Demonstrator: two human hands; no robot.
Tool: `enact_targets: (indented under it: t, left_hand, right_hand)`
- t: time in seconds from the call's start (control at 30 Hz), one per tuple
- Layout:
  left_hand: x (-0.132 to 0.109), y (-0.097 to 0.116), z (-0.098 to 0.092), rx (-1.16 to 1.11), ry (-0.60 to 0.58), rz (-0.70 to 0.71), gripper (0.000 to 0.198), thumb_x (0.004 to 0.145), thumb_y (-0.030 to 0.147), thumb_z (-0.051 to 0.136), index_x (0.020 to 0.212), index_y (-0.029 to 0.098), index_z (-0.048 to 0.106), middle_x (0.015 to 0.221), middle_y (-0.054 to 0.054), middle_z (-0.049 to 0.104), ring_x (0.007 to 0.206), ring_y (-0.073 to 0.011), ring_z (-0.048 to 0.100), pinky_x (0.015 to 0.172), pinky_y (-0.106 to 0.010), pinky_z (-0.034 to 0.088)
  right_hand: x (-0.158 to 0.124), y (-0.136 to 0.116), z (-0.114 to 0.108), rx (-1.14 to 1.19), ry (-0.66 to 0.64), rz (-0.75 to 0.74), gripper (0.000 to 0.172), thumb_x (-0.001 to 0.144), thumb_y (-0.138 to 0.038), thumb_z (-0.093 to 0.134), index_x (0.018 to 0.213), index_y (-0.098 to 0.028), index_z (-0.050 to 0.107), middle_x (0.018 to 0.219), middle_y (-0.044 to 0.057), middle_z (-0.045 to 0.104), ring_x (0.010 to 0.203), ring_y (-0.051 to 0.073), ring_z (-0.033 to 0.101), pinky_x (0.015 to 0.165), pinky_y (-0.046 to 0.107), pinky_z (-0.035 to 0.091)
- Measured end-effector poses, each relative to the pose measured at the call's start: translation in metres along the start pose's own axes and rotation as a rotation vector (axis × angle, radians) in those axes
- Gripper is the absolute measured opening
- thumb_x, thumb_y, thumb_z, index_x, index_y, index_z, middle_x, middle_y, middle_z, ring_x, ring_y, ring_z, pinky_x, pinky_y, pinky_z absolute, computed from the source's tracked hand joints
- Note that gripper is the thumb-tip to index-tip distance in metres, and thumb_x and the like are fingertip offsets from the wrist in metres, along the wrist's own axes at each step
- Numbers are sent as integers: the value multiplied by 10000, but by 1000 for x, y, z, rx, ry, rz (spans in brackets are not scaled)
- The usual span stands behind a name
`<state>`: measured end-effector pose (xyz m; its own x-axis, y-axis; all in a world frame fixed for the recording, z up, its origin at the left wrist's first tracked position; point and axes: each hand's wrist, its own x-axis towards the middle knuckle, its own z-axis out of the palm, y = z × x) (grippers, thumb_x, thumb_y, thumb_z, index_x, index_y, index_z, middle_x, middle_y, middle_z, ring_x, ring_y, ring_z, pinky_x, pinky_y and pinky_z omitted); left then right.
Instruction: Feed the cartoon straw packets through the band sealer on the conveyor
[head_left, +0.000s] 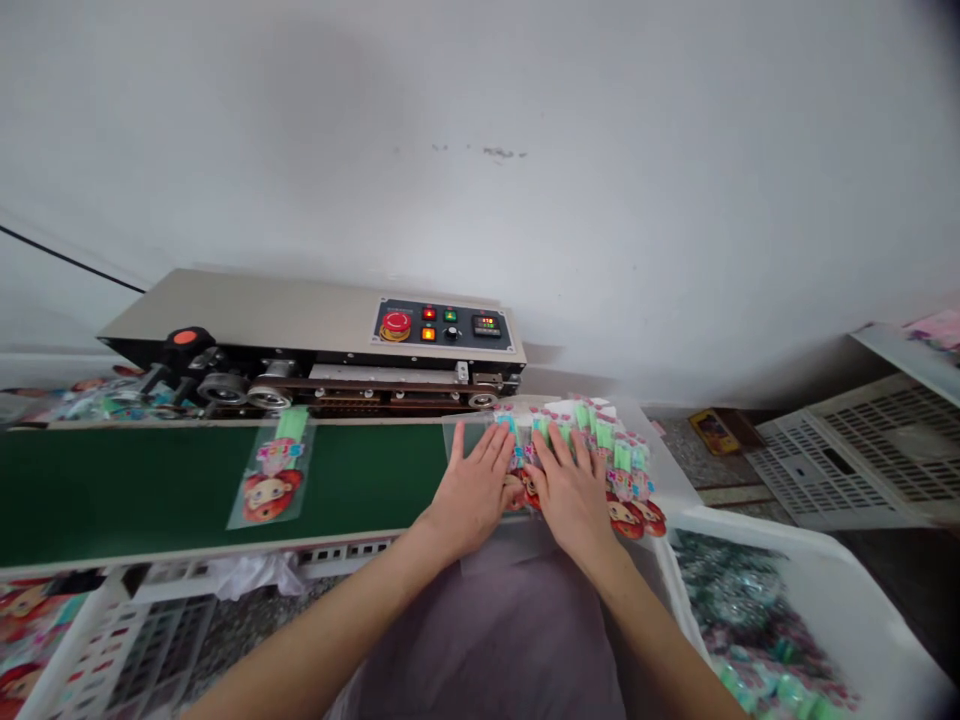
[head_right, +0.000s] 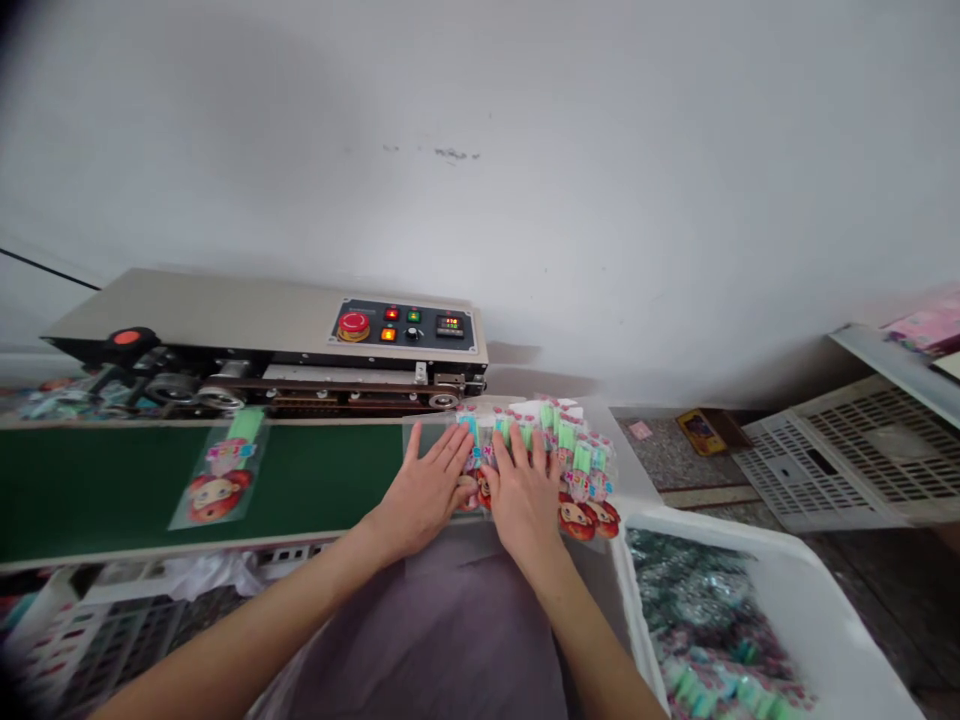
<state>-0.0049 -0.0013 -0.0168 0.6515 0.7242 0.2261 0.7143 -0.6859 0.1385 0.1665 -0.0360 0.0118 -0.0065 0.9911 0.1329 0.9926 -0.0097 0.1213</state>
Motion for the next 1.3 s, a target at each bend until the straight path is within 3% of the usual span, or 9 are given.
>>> enact_targets:
  t: [0.27, 0.37, 0.43, 0.6, 0.77, 1.0, 1.1, 1.2, 1.3]
  left_hand:
    - [-20, -29, -25, 17, -22, -95, 587, 1065, 442, 235, 1524, 118, 406, 1608, -158, 366, 1507, -287, 320, 1231, -661, -21]
    - [-23, -33, -40, 45, -32, -207, 549, 1055, 386, 294, 1476, 83, 476, 1581, -201, 398, 1484, -334, 357, 1223, -680, 4]
    - [-17, -27, -44, 35, -24, -200, 513, 1047, 330, 319, 1464, 88, 495, 1577, -196, 408, 1488, -332, 349, 1230, -663, 5]
    - [13, 0, -23, -53, -9, 51, 550, 1061, 376, 264, 1560, 158, 346, 1620, -124, 364, 1531, -271, 259, 1249, -617, 69]
    - [15, 0, 2, -35, -15, 46, 597, 1063, 456, 218, 1590, 179, 261, 1653, -109, 295, 1553, -263, 188, 1227, -664, 68]
    - [-12, -16, -21, -14, -57, -115, 568, 1056, 430, 265, 1549, 169, 370, 1617, -141, 361, 1508, -314, 308, 1208, -705, 52]
    - [-11, -13, -34, 14, -53, -216, 572, 1050, 435, 281, 1510, 133, 437, 1609, -171, 365, 1504, -356, 304, 1195, -723, 81]
    - [1, -1, -34, -3, -11, -141, 556, 1054, 412, 272, 1505, 136, 444, 1629, -160, 328, 1527, -333, 255, 1209, -702, 84]
    - [14, 11, -20, -57, -13, -18, 542, 1055, 406, 272, 1520, 170, 420, 1639, -138, 318, 1532, -301, 250, 1214, -680, 132]
  right_hand:
    - [6, -24, -16, 98, -17, -48, 475, 1038, -395, 403, 1488, -273, 491, 1591, 68, 427, 1438, 380, 371, 1108, 576, 342]
    - [5, -21, -21, 104, -23, -44, 499, 1045, -424, 379, 1509, -258, 461, 1592, 73, 424, 1455, 365, 354, 1119, 562, 341]
    - [2, -14, -20, 79, -22, -30, 501, 1049, -414, 366, 1508, -236, 463, 1588, 72, 431, 1464, 369, 337, 1134, 572, 321]
    - [-3, 2, -8, 1, -27, -11, 473, 1035, -323, 390, 1487, -231, 496, 1583, 67, 438, 1455, 385, 346, 1162, 633, 236]
    - [-1, 1, -3, 3, -40, -25, 476, 1040, -352, 388, 1495, -248, 482, 1597, 61, 416, 1449, 373, 361, 1143, 617, 273]
    - [7, -23, -10, 110, -49, -81, 477, 1046, -369, 373, 1509, -285, 456, 1620, 35, 376, 1459, 356, 352, 1129, 592, 313]
    - [5, -19, -16, 129, -28, -80, 496, 1052, -382, 361, 1528, -259, 425, 1612, 41, 391, 1462, 331, 356, 1140, 550, 320]
    - [-6, -4, -15, 63, 38, -27, 492, 1051, -347, 356, 1498, -179, 473, 1581, 86, 437, 1473, 340, 332, 1175, 549, 263]
    - [-18, 8, -9, -8, 54, 20, 479, 1041, -316, 377, 1450, -119, 527, 1553, 143, 466, 1460, 356, 353, 1187, 560, 228]
